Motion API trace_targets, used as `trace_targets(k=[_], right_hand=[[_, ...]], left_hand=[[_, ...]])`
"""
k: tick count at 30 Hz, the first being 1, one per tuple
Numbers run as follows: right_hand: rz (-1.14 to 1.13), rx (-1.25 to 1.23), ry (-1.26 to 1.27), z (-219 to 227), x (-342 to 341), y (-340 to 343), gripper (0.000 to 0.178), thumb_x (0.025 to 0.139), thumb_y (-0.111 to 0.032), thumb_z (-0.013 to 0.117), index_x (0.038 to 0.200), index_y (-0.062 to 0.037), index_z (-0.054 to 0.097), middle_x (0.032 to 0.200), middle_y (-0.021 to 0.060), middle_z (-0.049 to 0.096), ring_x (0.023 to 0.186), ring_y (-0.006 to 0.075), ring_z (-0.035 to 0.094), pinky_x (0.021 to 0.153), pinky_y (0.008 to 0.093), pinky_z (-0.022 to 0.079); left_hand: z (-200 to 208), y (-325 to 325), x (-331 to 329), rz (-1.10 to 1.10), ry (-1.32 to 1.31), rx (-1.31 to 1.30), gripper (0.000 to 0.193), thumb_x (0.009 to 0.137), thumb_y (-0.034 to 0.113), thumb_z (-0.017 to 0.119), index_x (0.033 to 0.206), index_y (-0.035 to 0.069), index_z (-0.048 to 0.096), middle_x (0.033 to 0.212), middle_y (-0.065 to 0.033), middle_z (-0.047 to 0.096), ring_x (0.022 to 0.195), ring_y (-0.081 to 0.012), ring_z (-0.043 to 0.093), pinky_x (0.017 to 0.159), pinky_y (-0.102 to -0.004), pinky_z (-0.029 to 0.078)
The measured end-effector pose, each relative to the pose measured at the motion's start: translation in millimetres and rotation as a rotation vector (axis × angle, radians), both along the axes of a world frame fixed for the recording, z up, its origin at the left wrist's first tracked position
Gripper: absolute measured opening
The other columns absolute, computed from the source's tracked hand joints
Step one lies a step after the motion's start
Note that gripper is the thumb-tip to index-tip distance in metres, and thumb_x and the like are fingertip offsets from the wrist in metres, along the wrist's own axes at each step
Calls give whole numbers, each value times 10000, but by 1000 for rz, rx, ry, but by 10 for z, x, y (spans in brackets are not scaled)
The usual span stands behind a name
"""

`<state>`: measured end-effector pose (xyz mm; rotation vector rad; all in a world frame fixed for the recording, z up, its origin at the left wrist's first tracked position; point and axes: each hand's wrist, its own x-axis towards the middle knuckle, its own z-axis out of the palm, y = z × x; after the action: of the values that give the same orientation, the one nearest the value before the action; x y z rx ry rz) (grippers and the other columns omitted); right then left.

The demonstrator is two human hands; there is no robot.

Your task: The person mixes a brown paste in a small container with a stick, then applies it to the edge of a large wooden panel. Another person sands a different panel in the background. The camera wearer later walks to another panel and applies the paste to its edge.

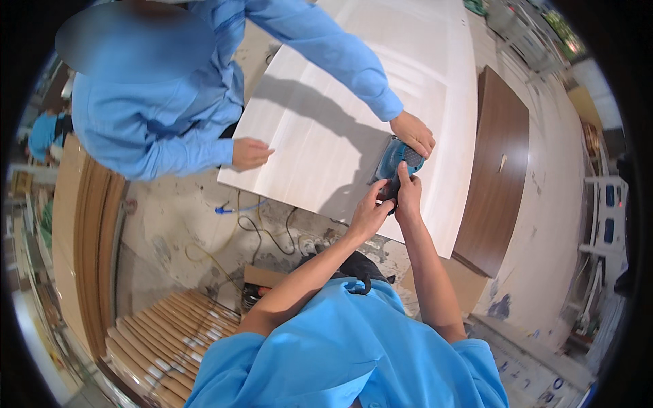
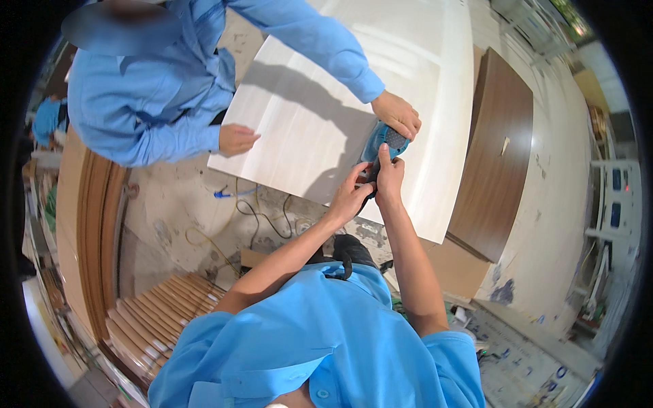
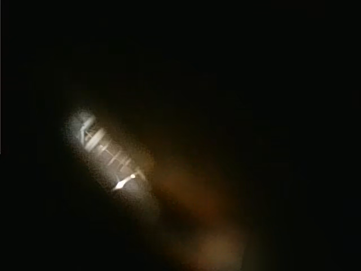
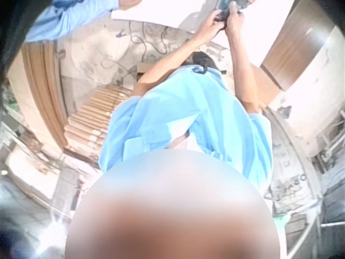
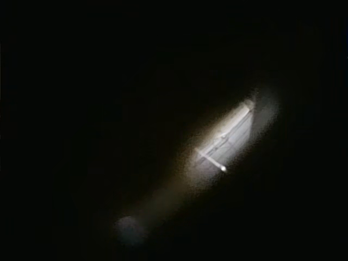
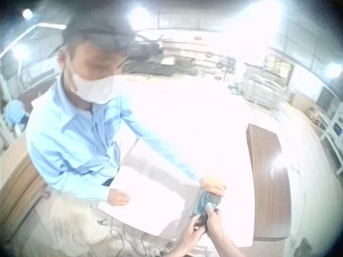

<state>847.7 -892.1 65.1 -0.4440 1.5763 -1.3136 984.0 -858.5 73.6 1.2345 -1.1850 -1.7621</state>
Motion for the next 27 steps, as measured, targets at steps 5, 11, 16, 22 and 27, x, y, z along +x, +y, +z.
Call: trace_targets(k=[5, 11, 16, 22, 27], right_hand=[[-96, -22, -9, 6, 223, -7, 646, 1021, -483, 716, 1137, 92, 446, 857, 146, 633, 632, 208, 669, 522, 350, 588], [-138, 72, 49, -28, 371, -10, 676, 979, -492, 762, 1142, 113, 507, 1011, 169, 623, 848, 194, 648, 681, 327, 553], [-229, 103, 146, -36, 536, 81, 619, 985, -486, 759, 1114, 63, 507, 979, 115, 620, 848, 169, 671, 645, 287, 550], [-184, 112, 128, 26, 554, 216, 791, 976, -531, 736, 1239, 156, 444, 1073, 216, 647, 917, 228, 685, 740, 324, 568], [34, 64, 144, 137, 397, 404, 672, 1015, -483, 720, 1323, 82, 527, 1002, 129, 700, 868, 158, 683, 721, 312, 552]], left_hand=[[-5, -290, 53, -68, 89, 47, 643, 865, 25, 665, 1462, 35, 425, 1149, -158, 647, 930, -207, 676, 767, -344, 586], [136, -490, 232, -208, 133, 175, 684, 838, -5, 713, 1446, 70, 410, 1034, -112, 683, 867, -169, 686, 660, -321, 577], [169, -588, 408, -269, 31, 226, 646, 812, -21, 683, 1428, 63, 508, 915, -83, 700, 705, -164, 695, 585, -301, 540], [97, -563, 465, -329, 1, 200, 654, 818, 6, 679, 1447, 56, 506, 951, -86, 720, 740, -147, 686, 565, -276, 520], [21, -530, 356, -227, -75, 81, 714, 837, 38, 714, 1490, 55, 426, 962, -95, 719, 781, -138, 683, 568, -250, 519]])
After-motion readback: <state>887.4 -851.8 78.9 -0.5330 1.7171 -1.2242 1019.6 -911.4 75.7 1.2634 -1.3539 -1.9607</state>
